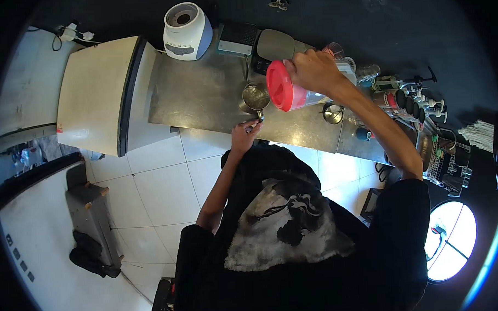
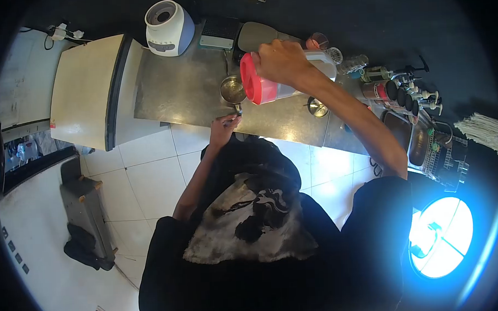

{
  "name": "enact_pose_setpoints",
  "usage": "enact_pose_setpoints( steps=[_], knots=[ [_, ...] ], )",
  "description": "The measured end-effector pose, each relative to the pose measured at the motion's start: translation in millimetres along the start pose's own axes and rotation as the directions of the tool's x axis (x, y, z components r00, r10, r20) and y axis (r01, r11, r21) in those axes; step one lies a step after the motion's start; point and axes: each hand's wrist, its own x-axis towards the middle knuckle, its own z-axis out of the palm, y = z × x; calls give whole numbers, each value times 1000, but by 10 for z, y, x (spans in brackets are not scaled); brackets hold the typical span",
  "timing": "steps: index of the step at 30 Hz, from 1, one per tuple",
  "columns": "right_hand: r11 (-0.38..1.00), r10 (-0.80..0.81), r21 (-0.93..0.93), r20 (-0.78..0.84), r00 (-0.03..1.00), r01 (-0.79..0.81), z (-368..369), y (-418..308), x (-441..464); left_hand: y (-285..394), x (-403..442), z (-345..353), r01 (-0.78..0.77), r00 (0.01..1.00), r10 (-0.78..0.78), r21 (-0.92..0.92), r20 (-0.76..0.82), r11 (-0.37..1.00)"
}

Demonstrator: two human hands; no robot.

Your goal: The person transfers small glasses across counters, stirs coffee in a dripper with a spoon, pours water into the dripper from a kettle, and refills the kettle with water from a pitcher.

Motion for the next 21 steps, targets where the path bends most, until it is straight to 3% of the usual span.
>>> enact_pose_setpoints(
  steps=[4, 6, 21],
  knots=[
    [1000, -15, 3, -33, 999, 15, 30, 16, 8, -15, 2, 10, 3, 1000, -3, 10, 3, 1000],
    [1000, -17, -16, -3, 1000, 17, -1, 8, 12, -30, 10, 33, 35, 998, -38, -88, -42, 996],
    [1000, -13, -15, 5, 1000, 13, 2, -6, 52, -96, 25, 53, 7, 999, -11, -80, -41, 997]
  ],
)
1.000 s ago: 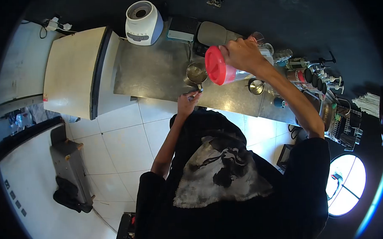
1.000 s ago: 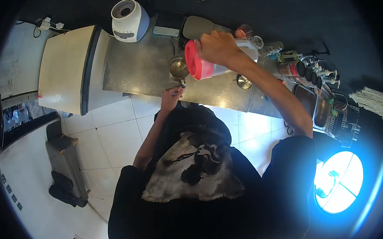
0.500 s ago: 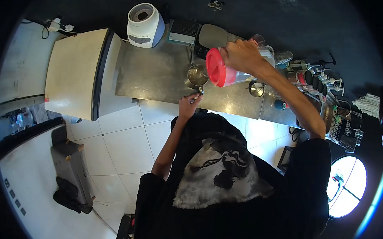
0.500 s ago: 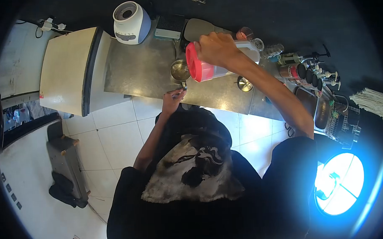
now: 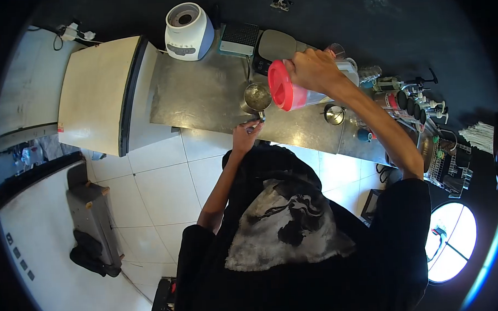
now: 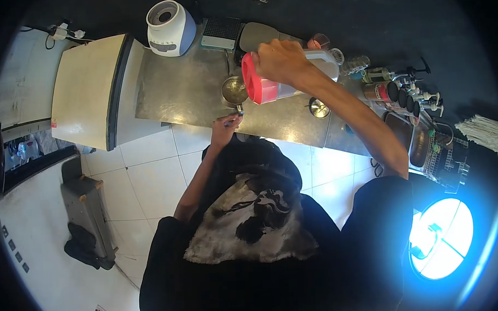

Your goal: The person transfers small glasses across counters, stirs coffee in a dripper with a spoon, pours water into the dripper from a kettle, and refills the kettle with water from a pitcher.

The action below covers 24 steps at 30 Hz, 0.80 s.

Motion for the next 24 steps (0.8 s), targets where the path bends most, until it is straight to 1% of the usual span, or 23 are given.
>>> enact_pose_setpoints(
  steps=[4, 7, 10, 13, 15, 19, 22, 24],
  knots=[
    [1000, -18, -12, -39, 999, 18, 15, 9, -14, 0, 3, 5, -42, 999, 42, 11, -21, 999],
    [1000, -1, -4, -25, 1000, 1, -12, -14, -13, 17, 10, 1, -48, 999, 48, 2, -26, 999],
    [999, 11, -36, -16, 1000, -11, -44, -28, -13, 24, 12, 3, -22, 1000, 22, 2, -18, 1000],
    [1000, 16, -18, 26, 1000, -16, -65, -33, 2, 12, 13, 6, -17, 1000, 17, 0, -10, 1000],
    [1000, -11, -20, -20, 1000, 11, -33, -16, 9, 10, 14, 10, -21, 1000, 21, -5, -19, 1000],
    [999, -22, -40, -47, 999, 20, -11, -35, 13, 40, -2, -8, -20, 1000, 19, -16, -17, 1000],
    [1000, -19, -25, -46, 999, 18, -9, -37, 34, 38, 9, -12, 7, 1000, -7, 12, -4, 1000],
    [1000, -5, -20, 6, 1000, 5, -35, -62, 32, 44, 7, -5, -19, 1000, 19, 0, -15, 1000]
  ],
)
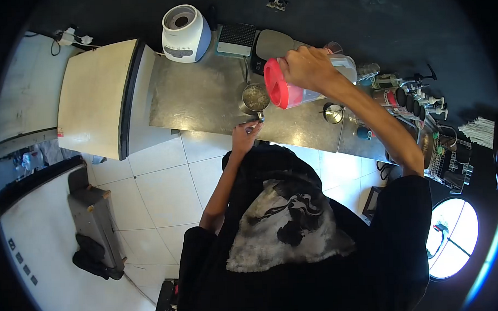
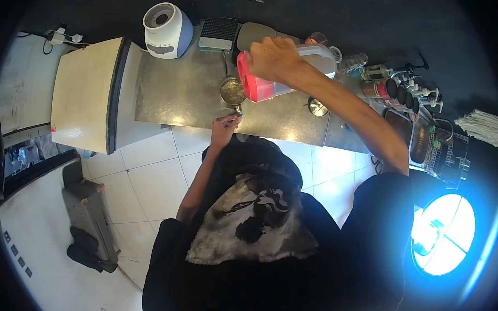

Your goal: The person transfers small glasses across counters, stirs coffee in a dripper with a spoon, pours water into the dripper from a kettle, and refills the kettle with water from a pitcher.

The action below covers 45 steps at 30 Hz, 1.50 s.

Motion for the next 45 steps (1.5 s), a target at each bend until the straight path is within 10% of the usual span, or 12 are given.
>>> enact_pose_setpoints(
  steps=[45],
  knots=[
    [999, 1, 33, -154, 988, 4, 282, 102, -158, 96, -24, -9, -49, 999, 49, 25, 16, 998]
  ],
)
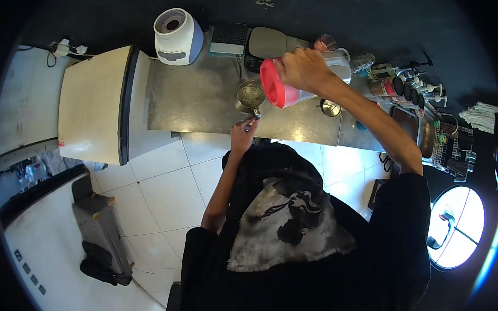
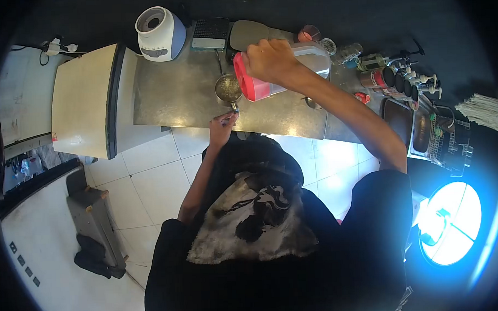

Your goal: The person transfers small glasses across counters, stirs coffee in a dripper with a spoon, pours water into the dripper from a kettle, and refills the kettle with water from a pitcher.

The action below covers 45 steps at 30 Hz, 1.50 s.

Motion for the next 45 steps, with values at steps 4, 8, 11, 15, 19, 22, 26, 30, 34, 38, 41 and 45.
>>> enact_pose_setpoints(
  steps=[4, 8, 11, 15, 19, 22, 26, 30, 34, 38, 41, 45],
  knots=[
    [1000, 8, 10, -10, 1000, -8, 38, 43, -31, -9, 2, 5, 18, 1000, -18, 20, -1, 1000],
    [1000, 21, 4, -11, 1000, -21, 49, 47, -42, -24, -9, 20, 38, 999, -38, -3, 9, 999],
    [999, 36, 12, 19, 999, -36, 22, 24, -38, 4, -23, 22, 32, 999, -32, -37, -3, 999],
    [998, 50, 27, 27, 998, -51, 23, -7, -30, -21, -23, 39, 27, 1000, -27, -77, -7, 997],
    [997, 64, 38, 23, 998, -65, 62, 28, -51, 9, -22, 46, 51, 999, -52, -61, -15, 997],
    [985, 117, 125, 0, 993, -116, 93, 100, -103, 17, -24, 30, 23, 999, -24, -26, -30, 999],
    [945, 249, 216, 17, 968, -247, 220, 292, -252, 151, -44, -9, 59, 998, -58, -13, 22, 998],
    [867, 302, 438, -84, 950, -237, 547, 540, -467, 162, -59, -14, 36, 999, -37, -26, -11, 999],
    [688, 506, 610, -17, 862, -392, 624, 642, -775, 90, -58, -7, 92, 996, -93, -159, 3, 983],
    [496, 666, 796, -93, 740, -347, 1213, 961, -1153, 223, -98, -25, 111, 993, -119, -227, -19, 968],
    [211, 801, 946, -24, 598, -246, 1520, 988, -1298, 249, -116, -15, 94, 993, -109, -245, -47, 965],
    [32, 921, 998, -12, 390, -46, 1870, 973, -1356, 289, -137, -22, 117, 990, -128, -143, -65, 983]
  ],
)
